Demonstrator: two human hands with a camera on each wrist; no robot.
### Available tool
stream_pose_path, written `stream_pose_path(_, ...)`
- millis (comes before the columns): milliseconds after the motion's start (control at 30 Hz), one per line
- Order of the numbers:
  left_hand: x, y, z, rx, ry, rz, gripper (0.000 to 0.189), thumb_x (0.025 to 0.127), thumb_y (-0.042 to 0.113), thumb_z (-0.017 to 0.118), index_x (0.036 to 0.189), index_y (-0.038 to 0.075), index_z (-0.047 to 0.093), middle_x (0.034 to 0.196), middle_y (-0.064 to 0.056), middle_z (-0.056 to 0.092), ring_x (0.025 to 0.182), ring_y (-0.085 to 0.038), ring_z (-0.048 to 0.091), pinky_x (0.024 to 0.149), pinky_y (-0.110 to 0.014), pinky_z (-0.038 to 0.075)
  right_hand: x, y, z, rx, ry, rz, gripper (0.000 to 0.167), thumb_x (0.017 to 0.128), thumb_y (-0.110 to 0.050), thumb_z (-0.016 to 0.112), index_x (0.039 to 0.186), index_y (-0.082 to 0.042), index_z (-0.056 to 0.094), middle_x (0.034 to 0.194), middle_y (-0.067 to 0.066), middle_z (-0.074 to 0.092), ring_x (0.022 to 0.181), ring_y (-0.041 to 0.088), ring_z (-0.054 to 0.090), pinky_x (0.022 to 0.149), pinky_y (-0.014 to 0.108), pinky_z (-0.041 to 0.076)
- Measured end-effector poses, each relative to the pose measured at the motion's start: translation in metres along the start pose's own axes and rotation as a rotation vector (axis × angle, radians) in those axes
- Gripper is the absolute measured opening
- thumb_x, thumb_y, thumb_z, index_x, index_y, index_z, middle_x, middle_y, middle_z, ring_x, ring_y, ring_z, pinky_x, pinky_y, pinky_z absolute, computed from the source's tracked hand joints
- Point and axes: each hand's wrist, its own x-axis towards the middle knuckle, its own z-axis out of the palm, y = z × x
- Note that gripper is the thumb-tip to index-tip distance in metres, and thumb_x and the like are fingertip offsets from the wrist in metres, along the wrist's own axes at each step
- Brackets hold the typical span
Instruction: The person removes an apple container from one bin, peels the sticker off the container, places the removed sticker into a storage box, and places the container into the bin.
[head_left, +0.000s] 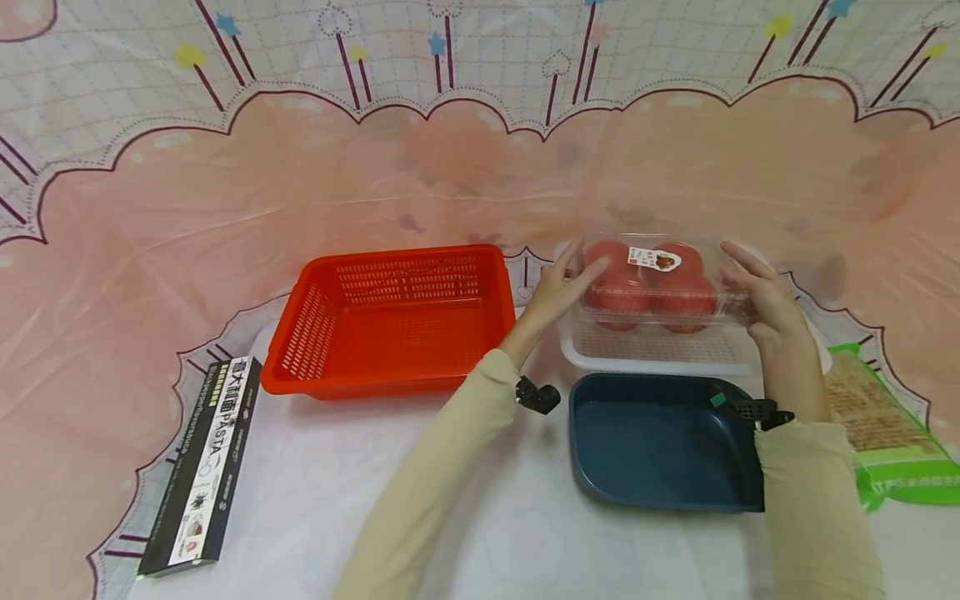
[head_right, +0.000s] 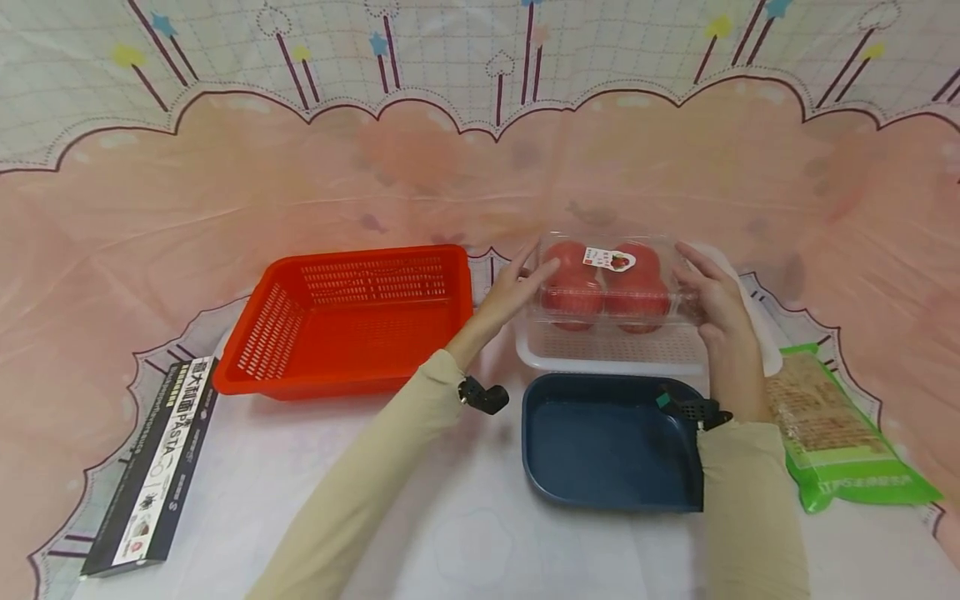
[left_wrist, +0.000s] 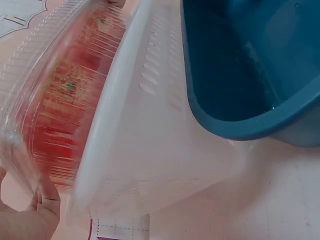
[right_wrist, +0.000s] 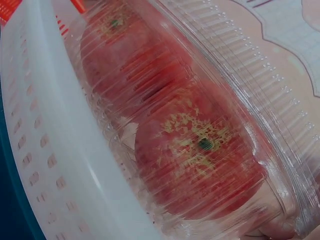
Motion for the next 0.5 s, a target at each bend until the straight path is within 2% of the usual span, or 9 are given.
stream_pose_path(167, 0.0030, 0.0009, -0.0022, -0.001, -0.005, 0.027, 0.063, 0.090, 0.053, 0.057, 0.148, 0.039, 0.036, 0.155, 0.002, 0.038, 0.130, -0.029, 0.048, 0.107, -0.054, 0.041, 0.0019, 0.0018, 0.0018, -0.018, -0.020, -0.020, 0.043, 0.090, -0.015, 0.067, 0.129, -0.030, 0.063, 0.084, -0.004, 0.060, 0.055, 0.009, 0.063, 0.049, 0.021, 0.050)
stream_pose_path(300, 0.0045, 0.0031, -0.0028, -0.010, -0.011, 0.028, 0.055, 0.091, 0.051, 0.058, 0.142, 0.038, 0.044, 0.159, 0.009, 0.029, 0.134, -0.029, 0.044, 0.108, -0.056, 0.039, 0.0007, 0.0017, 0.0028, -0.049, -0.016, -0.034, 0.046, 0.090, -0.017, 0.068, 0.133, -0.030, 0.059, 0.092, -0.005, 0.058, 0.057, 0.006, 0.062, 0.050, 0.019, 0.049)
stream_pose_path(400, 0.0037, 0.0046, -0.0043, -0.016, -0.013, 0.009, 0.053, 0.090, 0.048, 0.059, 0.140, 0.035, 0.047, 0.153, 0.003, 0.039, 0.121, -0.026, 0.050, 0.101, -0.048, 0.046, -0.0003, 0.0004, 0.0048, -0.074, -0.005, -0.048, 0.049, 0.089, -0.018, 0.068, 0.136, -0.030, 0.057, 0.099, -0.006, 0.054, 0.058, 0.004, 0.059, 0.050, 0.019, 0.048)
stream_pose_path(500, 0.0035, 0.0061, -0.0058, -0.034, -0.008, 0.002, 0.053, 0.090, 0.046, 0.061, 0.139, 0.032, 0.048, 0.139, -0.005, 0.050, 0.105, -0.022, 0.052, 0.086, -0.037, 0.049, -0.0013, -0.0013, 0.0076, -0.104, 0.006, -0.062, 0.050, 0.089, -0.019, 0.069, 0.136, -0.031, 0.057, 0.098, -0.007, 0.053, 0.058, 0.003, 0.058, 0.051, 0.018, 0.048)
